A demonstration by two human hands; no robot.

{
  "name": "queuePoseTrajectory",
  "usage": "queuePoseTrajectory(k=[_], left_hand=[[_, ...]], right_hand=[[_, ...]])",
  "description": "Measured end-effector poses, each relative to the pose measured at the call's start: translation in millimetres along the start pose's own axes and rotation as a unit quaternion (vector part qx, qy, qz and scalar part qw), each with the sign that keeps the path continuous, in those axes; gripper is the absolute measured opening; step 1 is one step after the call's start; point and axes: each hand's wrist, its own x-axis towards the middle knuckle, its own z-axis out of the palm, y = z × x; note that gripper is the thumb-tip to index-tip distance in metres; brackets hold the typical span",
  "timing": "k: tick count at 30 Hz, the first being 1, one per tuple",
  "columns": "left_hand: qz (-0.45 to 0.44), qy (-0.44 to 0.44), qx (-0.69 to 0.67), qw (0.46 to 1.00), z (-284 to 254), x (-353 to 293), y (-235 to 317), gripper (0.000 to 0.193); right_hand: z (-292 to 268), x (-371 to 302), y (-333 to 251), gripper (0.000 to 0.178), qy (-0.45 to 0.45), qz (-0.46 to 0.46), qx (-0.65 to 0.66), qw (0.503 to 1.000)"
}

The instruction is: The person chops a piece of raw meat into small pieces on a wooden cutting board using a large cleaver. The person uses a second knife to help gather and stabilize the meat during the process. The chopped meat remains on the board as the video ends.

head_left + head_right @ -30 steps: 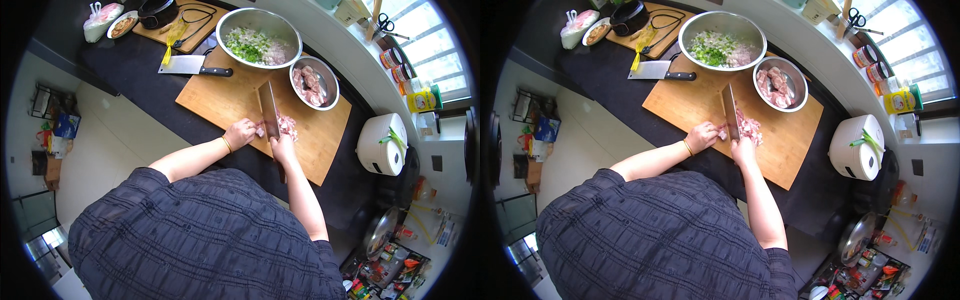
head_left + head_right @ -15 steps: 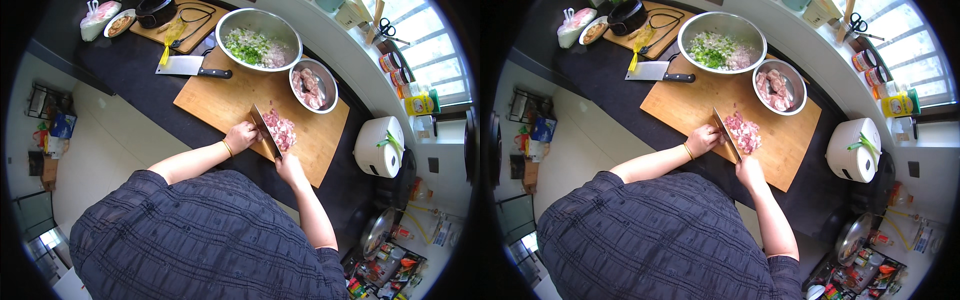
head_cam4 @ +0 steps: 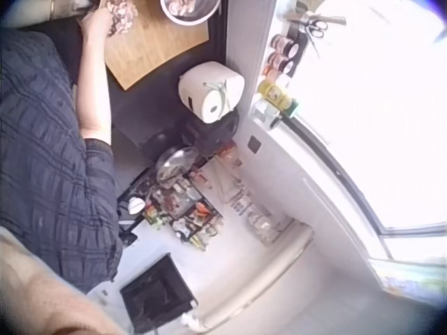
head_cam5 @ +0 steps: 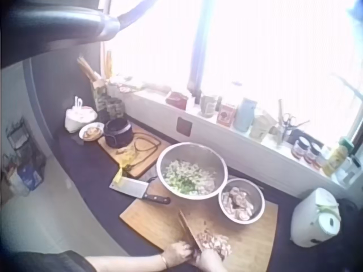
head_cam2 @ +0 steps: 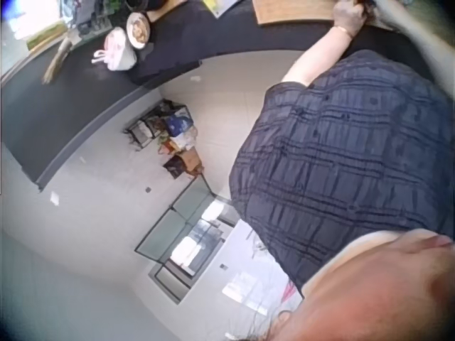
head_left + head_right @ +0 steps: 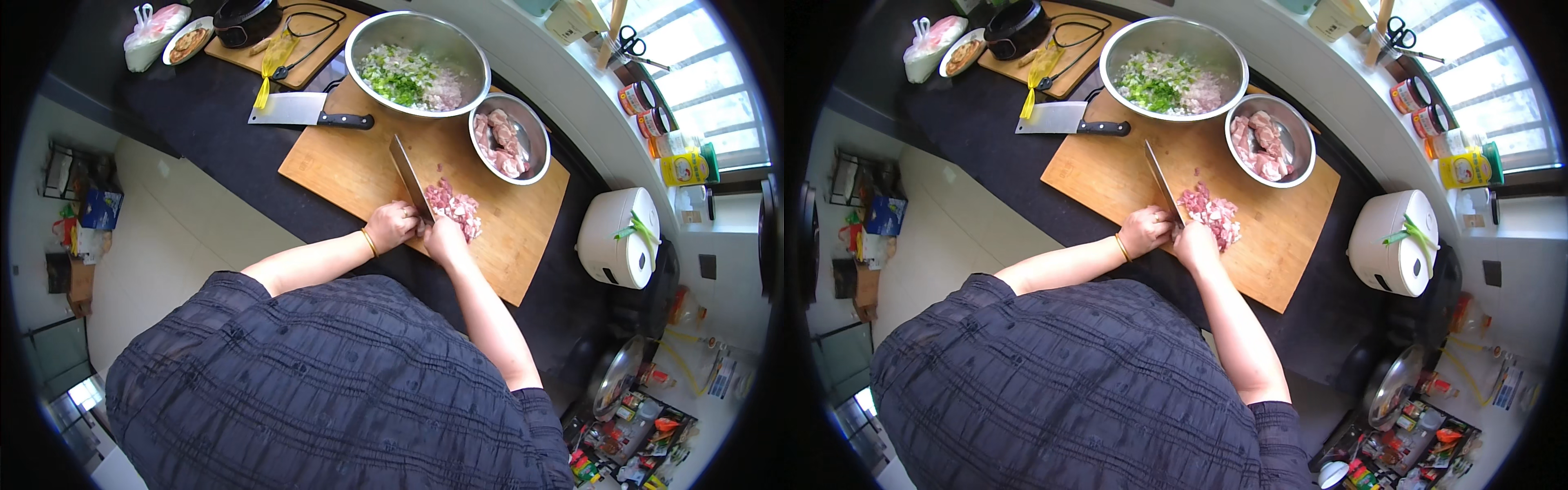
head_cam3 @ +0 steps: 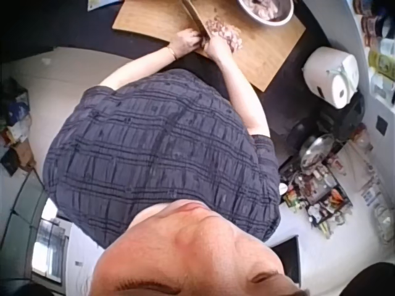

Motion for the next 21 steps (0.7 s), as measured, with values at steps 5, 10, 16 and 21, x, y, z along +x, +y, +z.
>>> queuePoseTrajectory(k=[5, 10, 16, 21], left_hand=[[-0.016, 0.030, -0.041, 0.999, -3, 0, 1, 0.015], [-0.038, 0.032, -0.073, 0.996, -15, -1, 1, 0.016], [0.035, 0.023, -0.019, 0.999, -23, -2, 3, 0.016], [0.007, -0.002, 0.014, 1.000, -9, -4, 4, 0.011]], right_hand=[[-10, 3, 30, 0.025, -0.016, 0.111, 0.190, 0.975], [-31, -28, 24, 0.025, -0.010, 0.097, 0.118, 0.988], [-36, -64, 19, 0.022, -0.003, -0.002, 0.011, 1.000], [-37, -74, 21, 0.022, -0.027, -0.003, -0.012, 1.000]])
